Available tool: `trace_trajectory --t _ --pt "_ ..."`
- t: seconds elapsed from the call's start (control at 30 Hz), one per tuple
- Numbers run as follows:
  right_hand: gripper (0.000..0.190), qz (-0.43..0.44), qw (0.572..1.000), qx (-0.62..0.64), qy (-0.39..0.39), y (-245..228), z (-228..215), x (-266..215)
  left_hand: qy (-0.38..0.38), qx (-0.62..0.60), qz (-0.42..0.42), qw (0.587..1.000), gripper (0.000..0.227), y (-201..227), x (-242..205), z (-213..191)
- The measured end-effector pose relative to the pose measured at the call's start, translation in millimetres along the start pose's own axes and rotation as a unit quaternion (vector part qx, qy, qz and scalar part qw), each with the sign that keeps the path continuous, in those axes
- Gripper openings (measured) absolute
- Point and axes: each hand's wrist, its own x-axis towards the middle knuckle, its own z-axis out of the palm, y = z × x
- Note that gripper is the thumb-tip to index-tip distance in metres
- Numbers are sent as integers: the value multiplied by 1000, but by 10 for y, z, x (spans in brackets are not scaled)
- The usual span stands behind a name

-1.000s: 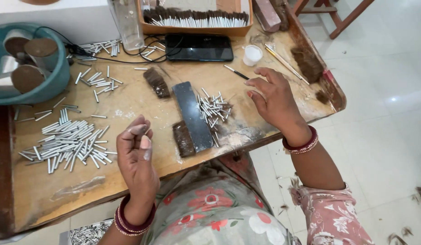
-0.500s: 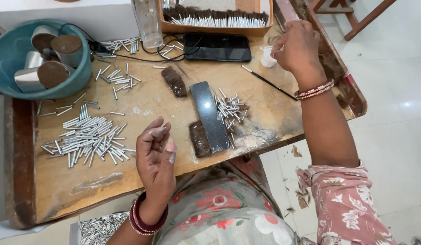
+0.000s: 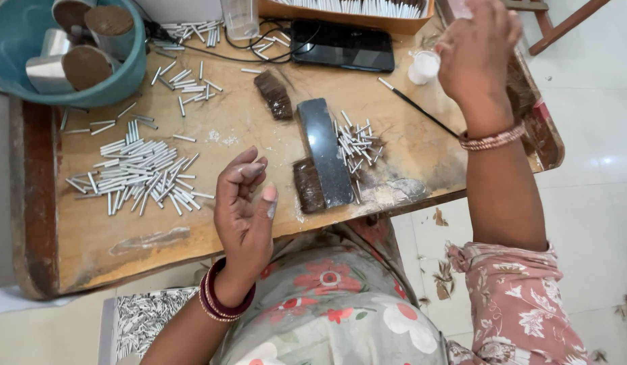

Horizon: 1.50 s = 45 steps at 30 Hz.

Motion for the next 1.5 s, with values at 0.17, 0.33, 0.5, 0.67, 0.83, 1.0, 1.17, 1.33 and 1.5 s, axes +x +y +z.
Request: trace_trajectory --t 0.17,0.33,0.5,0.67,0.83,1.0,1.17,1.33,1.5 --pt "14 -109 961 254 11 -853 -855 -710 18 13 2 1000 32 -36 14 81" --pt "9 -211 925 309 -65 -1705 -1052 -1256 3 -102 -42 994 45 -75 -40 339" --pt "7 -209 962 176 0 -1913 -843 -1255 -72 -61 -31 995 68 -93 23 479" --pt "6 -212 948 238 -21 -1877 -915 -1361 -74 -36 -14 997 72 -39 32 420" --pt "24 -181 938 295 -15 -1822 -883 -1516 -61 -37 -13 997 75 9 -155 448" --pt "33 -50 896 435 -73 -1796 -754 -1720 -28 -115 3 993 79 -23 -313 559" --pt "22 -96 917 386 -33 -1823 -835 -1673 49 -108 56 991 73 -46 -242 318" --pt "12 -190 942 277 20 -1869 -759 -1652 79 116 74 987 51 85 -152 11" --pt "8 -226 963 144 17 -1892 -647 -1699 -59 377 58 922 52 267 -90 39"
